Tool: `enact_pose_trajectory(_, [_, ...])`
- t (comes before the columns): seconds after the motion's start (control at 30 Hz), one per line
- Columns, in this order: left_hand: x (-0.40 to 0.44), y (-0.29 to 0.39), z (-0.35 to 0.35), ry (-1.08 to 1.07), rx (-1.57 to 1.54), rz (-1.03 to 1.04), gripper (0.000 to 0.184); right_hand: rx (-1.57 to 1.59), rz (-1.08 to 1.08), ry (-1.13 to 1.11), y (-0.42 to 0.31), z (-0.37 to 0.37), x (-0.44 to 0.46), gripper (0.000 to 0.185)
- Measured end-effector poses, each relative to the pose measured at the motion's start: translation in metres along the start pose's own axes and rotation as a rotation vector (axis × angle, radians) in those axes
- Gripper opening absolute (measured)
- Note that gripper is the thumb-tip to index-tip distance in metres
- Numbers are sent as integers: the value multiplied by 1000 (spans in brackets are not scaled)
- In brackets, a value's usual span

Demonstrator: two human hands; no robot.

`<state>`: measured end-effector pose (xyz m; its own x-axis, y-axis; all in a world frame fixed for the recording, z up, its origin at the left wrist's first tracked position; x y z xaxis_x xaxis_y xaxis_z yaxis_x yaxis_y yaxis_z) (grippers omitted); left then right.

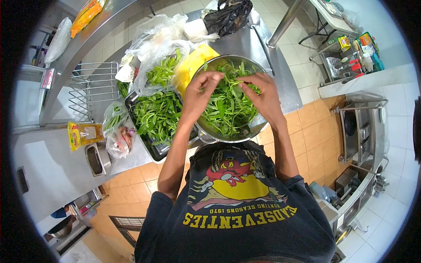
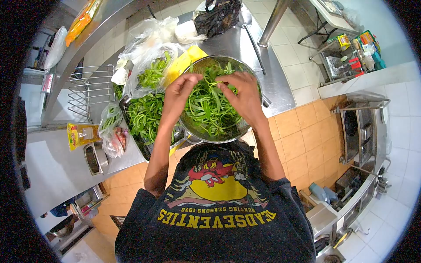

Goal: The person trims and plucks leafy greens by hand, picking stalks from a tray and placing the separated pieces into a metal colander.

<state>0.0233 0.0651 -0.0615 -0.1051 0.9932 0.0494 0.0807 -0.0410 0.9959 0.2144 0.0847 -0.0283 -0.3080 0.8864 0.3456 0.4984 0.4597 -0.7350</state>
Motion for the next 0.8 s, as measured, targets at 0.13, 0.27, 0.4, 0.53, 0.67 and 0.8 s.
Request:
enact_pose_trajectory(0.13, [-9, 35, 16, -8, 385, 395, 26, 60, 14, 5, -2, 1, 0, 17])
enact_pose_trajectory(0.27, [-14, 43, 22, 13, 705, 528, 29, 112, 39, -21, -4, 0, 1, 17])
enact_pose_trajectory(0.4, [-12, 35, 19, -3, 627, 504, 22, 186, 65, 16, -2, -1, 0, 17])
enact_pose_trajectory(0.53, [-7, 0, 20, -95, 197, 211, 22, 252, 96, 24, 4, 2, -1, 18])
enact_pose_trajectory(0.67, [-7, -11, 20, -126, 67, 74, 20, 271, 112, 35, 4, 3, -1, 19])
enact_pose_trajectory(0.8, [-9, -4, 18, -125, -28, 1, 21, 275, 123, 38, 4, 2, -1, 18])
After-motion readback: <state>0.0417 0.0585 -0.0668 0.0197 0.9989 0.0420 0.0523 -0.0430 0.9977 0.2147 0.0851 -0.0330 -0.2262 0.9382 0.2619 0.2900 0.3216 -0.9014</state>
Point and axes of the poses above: each hand's wrist, its own x-axis towards the middle knuckle, its own z-axis out of the palm, y = z × x, the point moved 7 cm from there along x, towards the middle knuckle, and after that the axes turned 3 degrees about y, right-handed, at the moved point
